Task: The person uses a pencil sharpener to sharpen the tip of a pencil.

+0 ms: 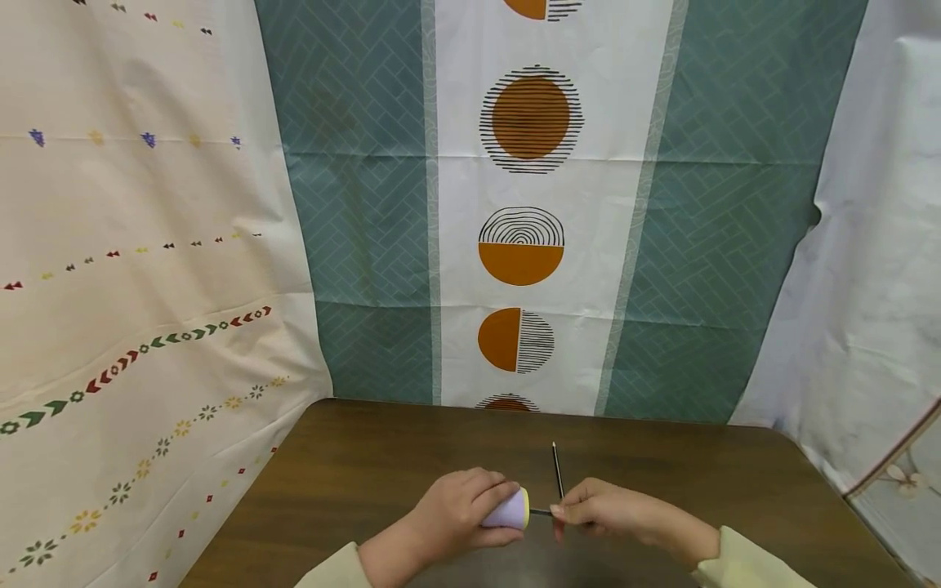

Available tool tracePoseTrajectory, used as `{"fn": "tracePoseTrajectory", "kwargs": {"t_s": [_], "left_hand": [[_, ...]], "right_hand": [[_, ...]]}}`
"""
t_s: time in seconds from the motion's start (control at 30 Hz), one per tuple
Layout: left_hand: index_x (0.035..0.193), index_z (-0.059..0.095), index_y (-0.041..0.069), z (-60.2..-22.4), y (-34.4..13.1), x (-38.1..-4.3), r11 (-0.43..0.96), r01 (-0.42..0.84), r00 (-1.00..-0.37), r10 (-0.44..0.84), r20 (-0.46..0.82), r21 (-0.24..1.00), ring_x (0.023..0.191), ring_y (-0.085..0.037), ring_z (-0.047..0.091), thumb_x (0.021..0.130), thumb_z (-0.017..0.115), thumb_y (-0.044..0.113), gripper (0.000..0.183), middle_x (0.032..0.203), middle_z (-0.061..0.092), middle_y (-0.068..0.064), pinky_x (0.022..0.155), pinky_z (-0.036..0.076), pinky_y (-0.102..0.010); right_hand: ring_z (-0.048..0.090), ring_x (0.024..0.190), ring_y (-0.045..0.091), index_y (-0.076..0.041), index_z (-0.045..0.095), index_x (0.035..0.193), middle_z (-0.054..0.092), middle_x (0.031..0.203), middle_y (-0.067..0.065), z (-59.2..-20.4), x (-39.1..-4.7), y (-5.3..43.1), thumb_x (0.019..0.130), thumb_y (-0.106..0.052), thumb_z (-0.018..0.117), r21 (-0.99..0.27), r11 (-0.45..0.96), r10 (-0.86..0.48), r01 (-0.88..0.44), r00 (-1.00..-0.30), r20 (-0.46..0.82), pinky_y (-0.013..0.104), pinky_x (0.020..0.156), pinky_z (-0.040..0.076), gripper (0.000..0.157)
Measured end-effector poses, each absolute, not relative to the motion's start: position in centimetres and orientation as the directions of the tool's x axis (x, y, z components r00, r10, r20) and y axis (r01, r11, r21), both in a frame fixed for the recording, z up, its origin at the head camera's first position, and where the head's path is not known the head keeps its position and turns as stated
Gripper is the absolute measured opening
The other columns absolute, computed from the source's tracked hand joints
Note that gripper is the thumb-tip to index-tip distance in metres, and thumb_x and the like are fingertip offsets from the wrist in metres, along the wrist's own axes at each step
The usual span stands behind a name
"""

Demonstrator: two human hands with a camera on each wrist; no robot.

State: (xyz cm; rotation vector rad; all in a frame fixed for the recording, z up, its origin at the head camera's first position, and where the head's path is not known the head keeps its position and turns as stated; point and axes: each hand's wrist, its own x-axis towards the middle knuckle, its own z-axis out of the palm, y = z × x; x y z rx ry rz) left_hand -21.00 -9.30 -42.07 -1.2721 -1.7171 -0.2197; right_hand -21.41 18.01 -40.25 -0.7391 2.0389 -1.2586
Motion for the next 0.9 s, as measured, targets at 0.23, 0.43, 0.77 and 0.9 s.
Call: {"fn": "tracePoseTrajectory", "kwargs": {"t_s": [0.23,0.43,0.77,0.9], "left_hand": [[0.104,0.077,0.002,-39.8,-9.0,-21.1,0.470,0.625,-0.778,0.445,0.445,0.623,0.072,-0.007,0.062,0.085,0.083,0.029,0.033,0.093,0.078,-0.011,0.060,0.051,-0.017],[0.107,0.074,-0.011,-38.4,-8.9,-21.6,0.279,0.110,-0.904,0.426,-0.020,0.954,0.067,-0.012,0.063,0.095,0.071,0.029,0.042,0.087,0.072,-0.012,0.066,0.062,-0.033],[0.106,0.077,-0.002,-39.4,-7.9,-20.8,0.357,0.424,-0.881,0.378,0.286,0.833,0.072,-0.007,0.061,0.085,0.082,0.022,0.032,0.096,0.077,-0.018,0.060,0.054,-0.020],[0.104,0.076,0.004,-40.4,-8.1,-20.8,0.436,0.807,-0.580,0.456,0.675,0.398,0.076,-0.008,0.066,0.075,0.091,0.025,0.039,0.096,0.079,-0.008,0.066,0.054,-0.014]], "right_hand": [[0.050,0.064,0.002,-0.016,0.073,0.102,0.060,0.077,-0.012,-40.6,-20.5,17.0,0.107,-0.050,0.042,0.070,0.698,-0.575,-0.713,-0.500,0.647,0.019,0.054,0.041,0.046],[0.042,0.059,0.010,-0.014,0.071,0.098,0.050,0.072,-0.005,-40.2,-21.2,17.3,0.111,-0.040,0.039,0.454,0.657,-0.579,-0.602,-0.017,0.815,0.020,0.049,0.034,0.044],[0.036,0.050,-0.005,-0.023,0.070,0.079,0.052,0.060,-0.016,-39.7,-20.6,17.6,0.108,-0.044,0.045,0.240,0.638,-0.548,-0.732,-0.214,0.808,0.010,0.045,0.025,0.044],[0.034,0.054,-0.011,-0.024,0.075,0.082,0.059,0.061,-0.019,-38.9,-19.9,17.7,0.101,-0.039,0.062,-0.226,0.601,-0.552,-0.767,-0.602,0.577,0.011,0.049,0.028,0.027]]}}
